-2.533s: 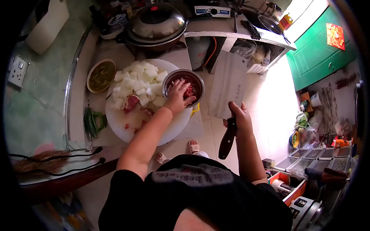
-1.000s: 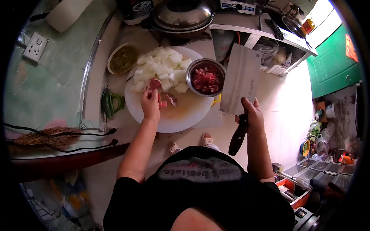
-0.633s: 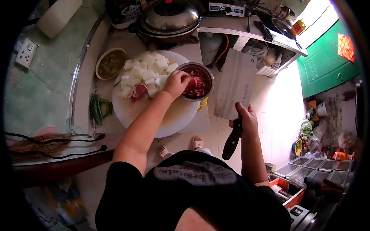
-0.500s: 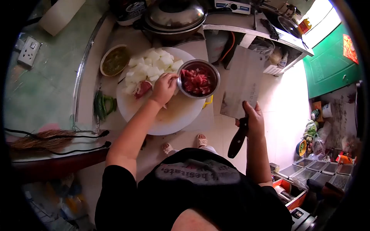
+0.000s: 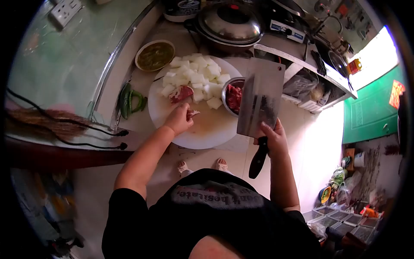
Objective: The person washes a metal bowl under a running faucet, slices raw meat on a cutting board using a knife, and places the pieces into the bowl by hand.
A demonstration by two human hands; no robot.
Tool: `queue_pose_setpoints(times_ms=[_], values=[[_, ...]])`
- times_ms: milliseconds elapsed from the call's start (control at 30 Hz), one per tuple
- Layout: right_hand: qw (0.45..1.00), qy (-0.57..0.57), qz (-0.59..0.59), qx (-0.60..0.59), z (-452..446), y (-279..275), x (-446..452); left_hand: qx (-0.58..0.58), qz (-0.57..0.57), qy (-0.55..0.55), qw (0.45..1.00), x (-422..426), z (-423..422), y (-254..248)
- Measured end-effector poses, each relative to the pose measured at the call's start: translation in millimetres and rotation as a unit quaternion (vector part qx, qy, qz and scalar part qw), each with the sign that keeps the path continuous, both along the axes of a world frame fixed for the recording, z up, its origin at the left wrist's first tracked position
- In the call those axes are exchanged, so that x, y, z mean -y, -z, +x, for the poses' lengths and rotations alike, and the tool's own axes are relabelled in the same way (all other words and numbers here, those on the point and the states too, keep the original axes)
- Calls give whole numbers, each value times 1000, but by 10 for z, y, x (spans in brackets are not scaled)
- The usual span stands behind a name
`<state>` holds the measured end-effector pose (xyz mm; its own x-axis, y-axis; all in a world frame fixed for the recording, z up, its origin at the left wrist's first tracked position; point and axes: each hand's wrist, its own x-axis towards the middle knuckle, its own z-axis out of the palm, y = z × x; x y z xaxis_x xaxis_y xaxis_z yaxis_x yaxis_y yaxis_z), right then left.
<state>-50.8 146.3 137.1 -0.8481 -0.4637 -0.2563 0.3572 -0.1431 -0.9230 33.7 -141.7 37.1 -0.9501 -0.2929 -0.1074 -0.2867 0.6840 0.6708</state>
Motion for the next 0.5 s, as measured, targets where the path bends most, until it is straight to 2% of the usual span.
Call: queue_pose_setpoints(times_ms=[33,100,200,233,300,333,367,400,467,500], values=[[999,-25,4,-28,20,-4,50,-2,2,-9,1000,11,89,7],[997,-51,33,-36,63,-29,168,-198,-32,-85,976,15,310,26],[983,-118,129,-64,95,90,350,-156,-65,-97,981,-117,574,166],[960,-130,224,-108,103,102,446,-126,-86,-84,985,-156,612,192],[898,-174,264,-306,133,213,578,-144,-105,-91,980,-224,628,225],[854,-179,282,-400,162,244,647,-210,-129,-94,965,-265,646,210],[797,-238,401,-384,173,239,714,-276,-153,-98,944,-287,655,209],[760,-271,416,-418,197,224,778,-280,-149,-105,942,-280,643,266],[677,-310,431,-509,288,216,880,-313,-95,-36,944,-246,639,436],[672,-315,433,-511,308,244,902,-315,-92,-43,944,-260,649,468]])
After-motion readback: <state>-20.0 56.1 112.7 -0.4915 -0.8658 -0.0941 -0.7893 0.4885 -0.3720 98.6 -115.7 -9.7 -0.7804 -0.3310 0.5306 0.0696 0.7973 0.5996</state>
